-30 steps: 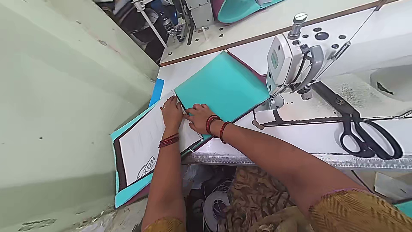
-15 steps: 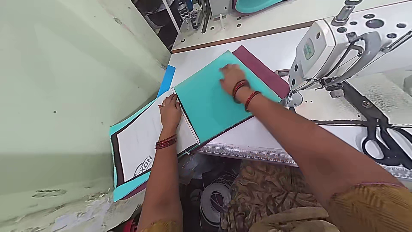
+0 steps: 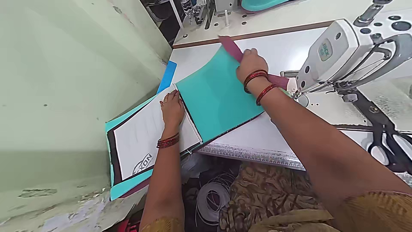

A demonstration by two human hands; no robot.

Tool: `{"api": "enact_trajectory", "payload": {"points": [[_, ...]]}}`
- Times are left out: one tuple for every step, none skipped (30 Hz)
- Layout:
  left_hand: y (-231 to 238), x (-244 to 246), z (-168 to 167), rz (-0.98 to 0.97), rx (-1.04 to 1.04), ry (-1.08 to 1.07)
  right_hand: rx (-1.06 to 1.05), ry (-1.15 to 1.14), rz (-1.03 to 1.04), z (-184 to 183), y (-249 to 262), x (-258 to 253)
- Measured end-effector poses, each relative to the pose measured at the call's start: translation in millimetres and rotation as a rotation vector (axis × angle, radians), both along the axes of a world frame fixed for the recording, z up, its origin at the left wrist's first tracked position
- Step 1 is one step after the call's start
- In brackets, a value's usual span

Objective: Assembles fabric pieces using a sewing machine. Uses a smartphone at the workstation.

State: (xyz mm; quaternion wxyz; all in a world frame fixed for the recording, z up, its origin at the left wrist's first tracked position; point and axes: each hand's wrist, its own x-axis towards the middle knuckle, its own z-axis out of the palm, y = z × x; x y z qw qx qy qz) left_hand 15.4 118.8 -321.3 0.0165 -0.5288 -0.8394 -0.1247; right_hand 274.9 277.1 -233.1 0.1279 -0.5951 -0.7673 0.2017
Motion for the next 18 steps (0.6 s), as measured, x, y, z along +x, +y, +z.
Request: {"api": "enact_trajectory", "payload": {"points": [[0, 0, 0, -0.001, 0.001, 0.001, 0.020, 0.016, 0.049, 8, -13, -4], [1, 1, 0, -0.003, 0.001, 0.000, 0.015, 0.018, 0.118, 16, -26, -9], [1, 0, -1, -0.006, 0.003, 0.007, -0.009, 0.013, 0.198, 22, -39, -15], [2, -1, -1, -0.008, 0.006, 0.010, -0.037, 0.004, 0.285, 25, -50, -22], [1, -1, -1, -0.005, 0.003, 0.009, -0.084, -0.020, 0.372, 26, -61, -29], [2, -1, -1, -0.001, 0.001, 0.011, -0.138, -0.062, 0.452, 26, -69, -35], [2, 0, -1, 0.003, -0.002, 0.009, -0.199, -0.129, 0.529, 28, -76, -41], [1, 0, 0, 0.008, -0.003, 0.003, -0.255, -0.224, 0.616, 31, -82, -45], [0, 0, 0, 0.009, 0.001, -0.003, -0.289, -0.323, 0.706, 35, -86, -49], [0, -1, 0, 0.008, 0.004, -0.009, -0.292, -0.411, 0.788, 37, -86, -52], [0, -1, 0, 0.008, 0.000, -0.011, -0.276, -0.484, 0.860, 38, -83, -53], [0, 0, 0, 0.008, -0.003, -0.010, -0.265, -0.509, 0.911, 38, -76, -52], [0, 0, 1, 0.010, -0.009, -0.015, -0.268, -0.487, 0.950, 39, -65, -49], [1, -1, 2, 0.008, -0.012, -0.022, -0.270, -0.429, 0.978, 38, -51, -45], [2, -2, 3, 0.004, -0.011, -0.033, -0.248, -0.362, 0.999, 35, -37, -41], [4, -4, 5, -0.002, -0.004, -0.047, -0.212, -0.267, 0.989, 27, -23, -38], [5, -5, 7, -0.005, 0.000, -0.073, -0.168, -0.172, 0.952, 16, -11, -34], [6, -8, 10, -0.010, 0.005, -0.101, -0.121, -0.090, 0.883, 1, -3, -31]]}}
